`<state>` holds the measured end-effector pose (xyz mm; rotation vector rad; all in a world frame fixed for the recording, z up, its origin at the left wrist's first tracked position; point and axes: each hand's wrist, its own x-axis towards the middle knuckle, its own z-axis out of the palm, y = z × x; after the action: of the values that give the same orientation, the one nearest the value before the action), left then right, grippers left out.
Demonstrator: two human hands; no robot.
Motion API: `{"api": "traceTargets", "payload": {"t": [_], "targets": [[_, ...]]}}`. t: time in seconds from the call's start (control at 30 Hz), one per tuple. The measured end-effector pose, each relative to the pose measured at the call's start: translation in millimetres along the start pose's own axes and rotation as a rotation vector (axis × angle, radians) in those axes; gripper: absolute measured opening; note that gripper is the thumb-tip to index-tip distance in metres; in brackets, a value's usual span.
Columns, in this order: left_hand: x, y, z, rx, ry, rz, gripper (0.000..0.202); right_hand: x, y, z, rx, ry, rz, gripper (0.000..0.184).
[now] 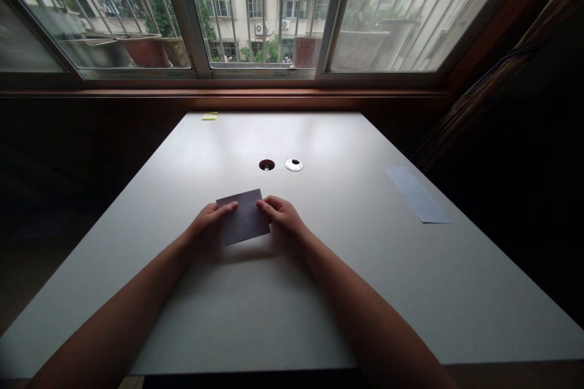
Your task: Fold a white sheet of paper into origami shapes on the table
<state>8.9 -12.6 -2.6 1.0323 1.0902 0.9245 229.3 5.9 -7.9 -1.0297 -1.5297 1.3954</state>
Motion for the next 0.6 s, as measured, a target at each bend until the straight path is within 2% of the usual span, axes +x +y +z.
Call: {"api": "traceTargets", "payload": {"t": [0.17, 0.37, 0.43, 0.6], "targets": [[2, -1, -2.3, 0.034, -0.011, 0.038, 0.045, -1, -1, 1, -0.037, 0.002, -0.001, 0.039], [4, 6, -7.1, 0.115, 0.039, 0.230, 0.031, -3, 2, 0, -0.135, -0.032, 0.033, 0.038], [4, 8, -8.8, 0.150, 0.045, 0.227, 0.030, -3, 1, 0, -0.197, -0.077, 0.032, 0.038], [1, 10, -5.4, 0.273, -0.034, 0.193, 0.033, -5, -4, 0, -0.318, -0.215, 0.007, 0.038]]}}
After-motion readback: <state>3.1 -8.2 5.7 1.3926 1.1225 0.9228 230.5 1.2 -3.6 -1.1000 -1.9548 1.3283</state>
